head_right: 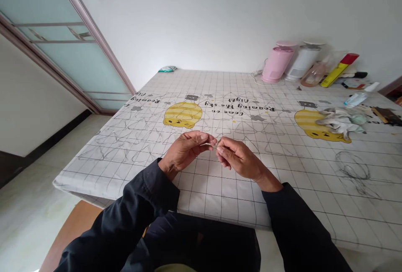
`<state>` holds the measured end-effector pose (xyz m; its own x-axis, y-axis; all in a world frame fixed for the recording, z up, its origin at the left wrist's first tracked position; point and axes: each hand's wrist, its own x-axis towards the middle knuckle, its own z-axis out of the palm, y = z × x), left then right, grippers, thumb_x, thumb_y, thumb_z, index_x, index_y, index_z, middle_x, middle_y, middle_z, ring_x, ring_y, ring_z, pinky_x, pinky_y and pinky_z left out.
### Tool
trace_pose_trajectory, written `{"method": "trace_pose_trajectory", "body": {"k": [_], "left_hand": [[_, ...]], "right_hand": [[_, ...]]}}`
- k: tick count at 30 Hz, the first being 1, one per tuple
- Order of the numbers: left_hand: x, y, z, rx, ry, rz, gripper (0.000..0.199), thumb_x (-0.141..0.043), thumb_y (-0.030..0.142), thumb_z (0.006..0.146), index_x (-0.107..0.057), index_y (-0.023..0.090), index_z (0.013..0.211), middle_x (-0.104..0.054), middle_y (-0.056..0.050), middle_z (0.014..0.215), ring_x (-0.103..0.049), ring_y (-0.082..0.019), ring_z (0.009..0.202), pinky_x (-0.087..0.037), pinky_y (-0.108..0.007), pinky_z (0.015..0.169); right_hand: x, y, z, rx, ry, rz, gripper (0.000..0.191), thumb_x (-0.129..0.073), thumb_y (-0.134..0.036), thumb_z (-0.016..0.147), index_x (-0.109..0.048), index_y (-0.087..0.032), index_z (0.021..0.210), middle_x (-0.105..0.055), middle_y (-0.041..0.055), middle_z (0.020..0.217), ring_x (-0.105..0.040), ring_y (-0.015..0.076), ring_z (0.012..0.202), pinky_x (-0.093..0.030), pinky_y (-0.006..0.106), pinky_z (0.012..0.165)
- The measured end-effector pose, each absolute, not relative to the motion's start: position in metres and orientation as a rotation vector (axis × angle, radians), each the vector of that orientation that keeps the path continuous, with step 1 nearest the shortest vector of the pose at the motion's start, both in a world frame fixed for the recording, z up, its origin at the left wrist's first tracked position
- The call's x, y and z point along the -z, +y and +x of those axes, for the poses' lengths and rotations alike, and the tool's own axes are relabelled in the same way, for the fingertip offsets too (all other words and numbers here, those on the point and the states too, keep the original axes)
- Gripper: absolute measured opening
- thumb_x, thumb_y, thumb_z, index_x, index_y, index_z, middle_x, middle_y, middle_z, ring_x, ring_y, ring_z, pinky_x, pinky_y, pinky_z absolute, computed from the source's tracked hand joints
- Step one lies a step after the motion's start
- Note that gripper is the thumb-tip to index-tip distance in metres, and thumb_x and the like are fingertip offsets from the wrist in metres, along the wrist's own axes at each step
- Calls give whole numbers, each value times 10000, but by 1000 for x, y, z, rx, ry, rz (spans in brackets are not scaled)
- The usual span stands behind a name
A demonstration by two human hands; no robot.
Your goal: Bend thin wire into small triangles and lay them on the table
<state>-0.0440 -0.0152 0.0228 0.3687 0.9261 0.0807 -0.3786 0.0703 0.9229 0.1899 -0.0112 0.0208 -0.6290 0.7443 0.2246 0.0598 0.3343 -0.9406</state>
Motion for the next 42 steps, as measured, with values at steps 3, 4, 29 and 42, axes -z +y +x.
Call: {"method": "trace_pose_trajectory", "body": {"k": [3, 4, 29, 42], "left_hand": [[-21, -14, -45, -1109, 659, 1077, 353, -916, 553, 877, -858, 206, 899, -851, -131, 1113, -795, -306, 1084, -644, -483, 999], [-21, -14, -45, -1123, 674, 1079, 351, -906, 550, 887, -853, 204, 901, -851, -131, 1111, -796, -300, 1073, -643, -482, 997], [14, -23, -40, -1355, 1027, 2107, 384, -460, 292, 1166, -694, 185, 1452, -828, -66, 958, -782, -171, 816, -649, -329, 821], [6, -24, -33, -1407, 1033, 1798, 410, -528, 451, 1166, -745, 160, 1356, -822, -54, 881, -780, -161, 770, -680, -306, 761]], "right_hand": [[-21, -11, 192, -1344, -1989, -713, 341, -541, -470, 1157, -573, -240, 908, -615, -1, 796, -566, 143, 626, -490, 314, 560], [-21, -10, 192, -1337, -2003, -718, 335, -551, -471, 1153, -571, -242, 910, -616, -2, 794, -567, 146, 631, -487, 312, 559], [-27, 3, 213, -894, -1979, -904, 327, -518, -425, 1175, -546, -246, 903, -610, -24, 768, -558, 128, 612, -466, 293, 575], [-28, 1, 212, -883, -2002, -916, 327, -520, -442, 1173, -559, -244, 916, -625, -23, 767, -563, 121, 600, -473, 281, 569]]}}
